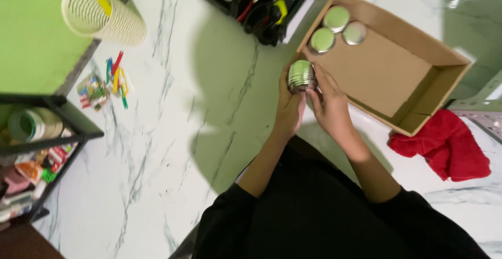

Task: Organize jars and markers into a storage box and assemble a small shelf unit.

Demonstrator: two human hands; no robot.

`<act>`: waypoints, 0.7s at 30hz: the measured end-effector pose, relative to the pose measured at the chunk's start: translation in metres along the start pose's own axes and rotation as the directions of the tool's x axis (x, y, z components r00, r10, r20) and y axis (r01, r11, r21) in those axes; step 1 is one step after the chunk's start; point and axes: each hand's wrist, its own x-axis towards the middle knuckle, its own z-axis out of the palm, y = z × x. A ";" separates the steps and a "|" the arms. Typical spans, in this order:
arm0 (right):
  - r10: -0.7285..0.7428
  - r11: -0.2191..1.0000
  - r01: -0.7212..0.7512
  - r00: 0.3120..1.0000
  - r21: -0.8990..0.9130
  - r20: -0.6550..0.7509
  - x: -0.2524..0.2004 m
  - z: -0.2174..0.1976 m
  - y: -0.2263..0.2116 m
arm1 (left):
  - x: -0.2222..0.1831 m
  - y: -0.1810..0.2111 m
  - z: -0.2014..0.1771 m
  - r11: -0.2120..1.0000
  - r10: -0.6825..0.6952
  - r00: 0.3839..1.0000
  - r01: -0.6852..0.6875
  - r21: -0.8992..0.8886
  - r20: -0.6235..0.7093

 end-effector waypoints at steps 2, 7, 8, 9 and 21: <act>0.013 1.000 -0.014 0.999 -0.018 -0.038 0.001 -0.013 0.000 | 0.004 -0.009 0.010 0.999 -0.035 0.999 0.035 -0.040 -0.003; -0.014 0.994 0.000 0.992 -0.106 -0.126 -0.004 -0.034 0.005 | 0.013 -0.035 0.036 0.920 -0.032 0.999 0.029 0.391 0.002; -0.003 0.990 -0.018 0.989 -0.142 -0.145 -0.006 -0.035 0.010 | 0.015 -0.036 0.045 0.988 -0.090 0.995 0.095 0.124 -0.044; 0.008 0.983 -0.038 0.987 -0.180 -0.163 -0.008 -0.036 0.016 | 0.016 -0.037 0.055 0.977 -0.161 0.984 0.148 -0.155 -0.075; 0.141 0.961 -0.110 0.984 -0.252 0.110 0.008 -0.093 0.063 | 0.058 -0.087 0.064 0.901 -0.410 0.907 0.384 -0.204 -0.102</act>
